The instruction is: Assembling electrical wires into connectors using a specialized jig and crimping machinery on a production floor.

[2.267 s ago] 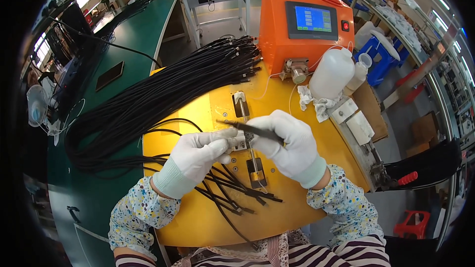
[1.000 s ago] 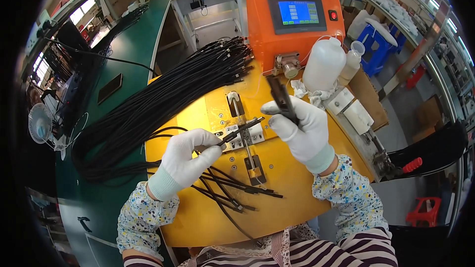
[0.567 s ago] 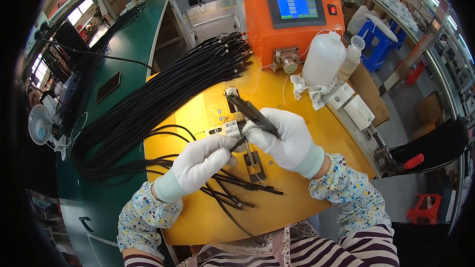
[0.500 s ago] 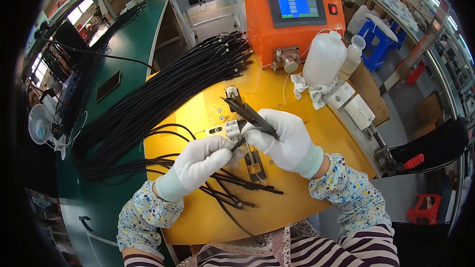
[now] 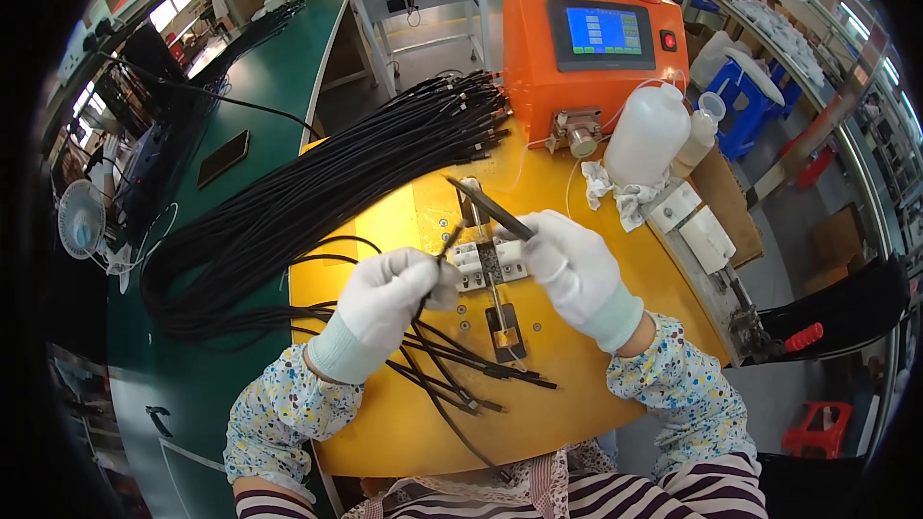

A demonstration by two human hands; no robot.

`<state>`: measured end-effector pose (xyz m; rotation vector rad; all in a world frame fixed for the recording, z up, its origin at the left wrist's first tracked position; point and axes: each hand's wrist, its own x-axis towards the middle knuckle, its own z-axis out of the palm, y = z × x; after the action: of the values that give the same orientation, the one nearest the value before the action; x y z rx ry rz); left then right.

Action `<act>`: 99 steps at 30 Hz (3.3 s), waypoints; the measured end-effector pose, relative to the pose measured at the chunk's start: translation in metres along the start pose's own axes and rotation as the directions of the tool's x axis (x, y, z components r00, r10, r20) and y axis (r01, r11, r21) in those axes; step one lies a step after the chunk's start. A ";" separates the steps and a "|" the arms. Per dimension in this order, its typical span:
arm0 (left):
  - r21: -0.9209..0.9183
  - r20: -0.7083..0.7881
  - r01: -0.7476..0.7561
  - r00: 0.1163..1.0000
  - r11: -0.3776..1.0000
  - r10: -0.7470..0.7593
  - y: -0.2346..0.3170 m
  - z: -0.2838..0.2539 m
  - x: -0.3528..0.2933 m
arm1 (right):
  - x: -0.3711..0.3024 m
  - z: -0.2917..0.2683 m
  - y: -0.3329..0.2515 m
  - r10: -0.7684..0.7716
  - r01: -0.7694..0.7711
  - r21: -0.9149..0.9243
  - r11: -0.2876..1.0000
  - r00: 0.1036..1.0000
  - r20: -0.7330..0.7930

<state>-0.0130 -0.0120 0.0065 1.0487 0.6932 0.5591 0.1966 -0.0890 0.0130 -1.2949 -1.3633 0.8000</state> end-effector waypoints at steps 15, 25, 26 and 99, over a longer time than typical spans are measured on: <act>0.202 -0.276 -0.197 0.928 0.959 0.249 0.012 0.017 -0.012 | -0.004 0.003 -0.013 -0.127 0.139 -0.353 0.925 0.990 0.055; 0.258 -0.261 -0.234 0.918 0.937 0.300 0.012 0.019 -0.013 | -0.005 0.007 -0.009 -0.250 0.212 -0.453 0.866 0.968 -0.026; 0.251 -0.264 -0.236 0.916 0.939 0.301 0.012 0.019 -0.014 | -0.005 0.008 -0.008 -0.284 0.236 -0.466 0.853 0.958 -0.034; 0.564 -0.232 -0.389 0.773 0.729 0.591 0.003 0.011 -0.011 | -0.012 0.017 -0.013 -0.543 0.414 -0.831 0.372 0.823 0.166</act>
<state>-0.0124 -0.0252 0.0158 1.6526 0.9426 1.1405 0.1753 -0.1003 0.0185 -1.4663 -1.9876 -0.4888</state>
